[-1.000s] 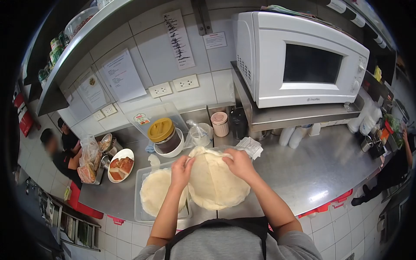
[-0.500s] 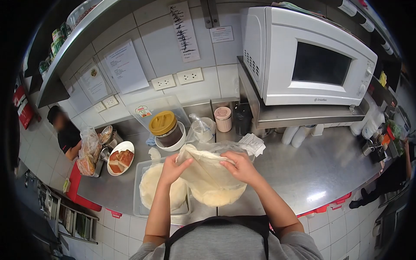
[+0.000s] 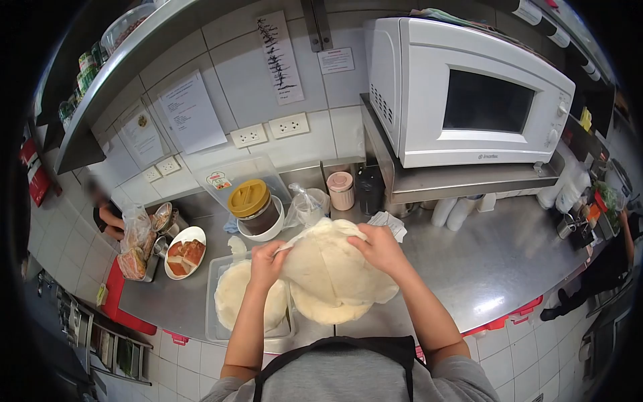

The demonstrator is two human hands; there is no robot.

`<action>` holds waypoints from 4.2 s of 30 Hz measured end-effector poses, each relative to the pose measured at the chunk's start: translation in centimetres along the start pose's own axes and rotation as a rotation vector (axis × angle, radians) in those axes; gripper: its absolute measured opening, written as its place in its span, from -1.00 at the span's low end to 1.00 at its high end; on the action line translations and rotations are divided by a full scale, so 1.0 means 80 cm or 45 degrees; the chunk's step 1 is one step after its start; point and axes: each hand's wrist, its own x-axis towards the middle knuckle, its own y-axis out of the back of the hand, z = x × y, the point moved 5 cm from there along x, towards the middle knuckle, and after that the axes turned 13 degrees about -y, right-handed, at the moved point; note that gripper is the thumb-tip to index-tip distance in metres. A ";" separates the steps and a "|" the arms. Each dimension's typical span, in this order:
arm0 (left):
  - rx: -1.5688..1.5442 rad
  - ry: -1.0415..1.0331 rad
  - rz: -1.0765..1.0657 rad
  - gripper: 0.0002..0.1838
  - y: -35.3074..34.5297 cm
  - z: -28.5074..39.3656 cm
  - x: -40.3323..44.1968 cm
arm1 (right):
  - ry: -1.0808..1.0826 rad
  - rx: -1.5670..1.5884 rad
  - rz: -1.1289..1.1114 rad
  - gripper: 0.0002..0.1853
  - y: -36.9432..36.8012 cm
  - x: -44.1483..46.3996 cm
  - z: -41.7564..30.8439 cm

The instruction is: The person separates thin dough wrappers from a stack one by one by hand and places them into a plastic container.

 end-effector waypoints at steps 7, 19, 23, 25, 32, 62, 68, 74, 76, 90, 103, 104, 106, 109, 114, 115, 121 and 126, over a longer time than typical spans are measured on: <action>0.056 0.202 0.178 -0.91 0.050 -0.036 -0.040 | -0.353 0.717 -0.100 -0.75 -0.004 -0.014 0.039; -0.599 0.533 -0.114 -0.77 0.004 -0.039 -0.036 | -0.060 0.449 -0.248 -0.78 -0.033 -0.029 0.004; -0.304 0.499 -0.138 -0.81 0.006 -0.039 -0.028 | -0.165 0.661 -0.164 -0.77 -0.026 -0.026 0.018; -0.244 0.456 -0.105 -0.82 0.007 -0.043 -0.030 | -0.231 0.763 -0.110 -0.77 -0.020 -0.025 0.030; -0.205 0.442 0.110 -0.82 0.030 -0.068 -0.046 | -0.415 1.034 0.012 -0.75 -0.016 -0.024 0.060; 0.035 0.592 0.704 -0.75 0.150 -0.098 -0.138 | -0.767 1.800 0.564 -0.62 -0.072 -0.041 0.249; -0.132 0.542 0.314 -0.81 0.127 -0.059 -0.099 | -0.778 0.138 0.762 -0.39 -0.054 -0.052 0.274; -0.609 0.483 0.324 -0.82 0.137 -0.009 -0.021 | -0.254 0.024 0.318 -0.18 -0.105 -0.032 0.135; -0.791 0.514 0.431 -0.81 0.155 -0.013 -0.010 | -0.427 0.604 -0.189 -0.16 -0.150 -0.034 0.097; -0.398 1.133 0.079 -0.47 0.162 -0.245 -0.283 | -0.518 -0.027 -0.474 -0.23 -0.347 -0.014 -0.007; 0.388 0.524 -0.424 -0.27 0.178 -0.184 -0.224 | -0.125 -1.019 -0.282 -0.58 -0.338 -0.089 -0.070; 0.407 0.452 -0.466 -0.28 0.163 -0.173 -0.214 | -0.297 -1.063 -0.413 -0.59 -0.337 -0.100 -0.063; 0.335 0.272 -0.563 -0.32 0.121 -0.163 -0.202 | -0.350 -1.144 -0.357 -0.55 -0.339 -0.119 -0.046; 0.344 0.051 -0.729 -0.33 0.060 -0.157 -0.216 | -0.445 -1.231 -0.339 -0.54 -0.348 -0.136 -0.034; 0.358 -0.004 -0.827 -0.32 0.050 -0.151 -0.221 | -0.518 -1.195 -0.222 -0.65 -0.353 -0.136 -0.016; 0.357 -0.007 -0.824 -0.32 0.050 -0.152 -0.221 | -0.498 -1.230 -0.172 -0.69 -0.362 -0.136 0.001; 0.370 -0.021 -0.792 -0.33 0.059 -0.152 -0.226 | -0.387 -1.136 -0.153 -0.84 -0.342 -0.124 -0.034; 0.394 -0.038 -0.756 -0.34 0.062 -0.152 -0.227 | -0.400 -0.826 -0.189 -0.83 -0.292 -0.072 -0.078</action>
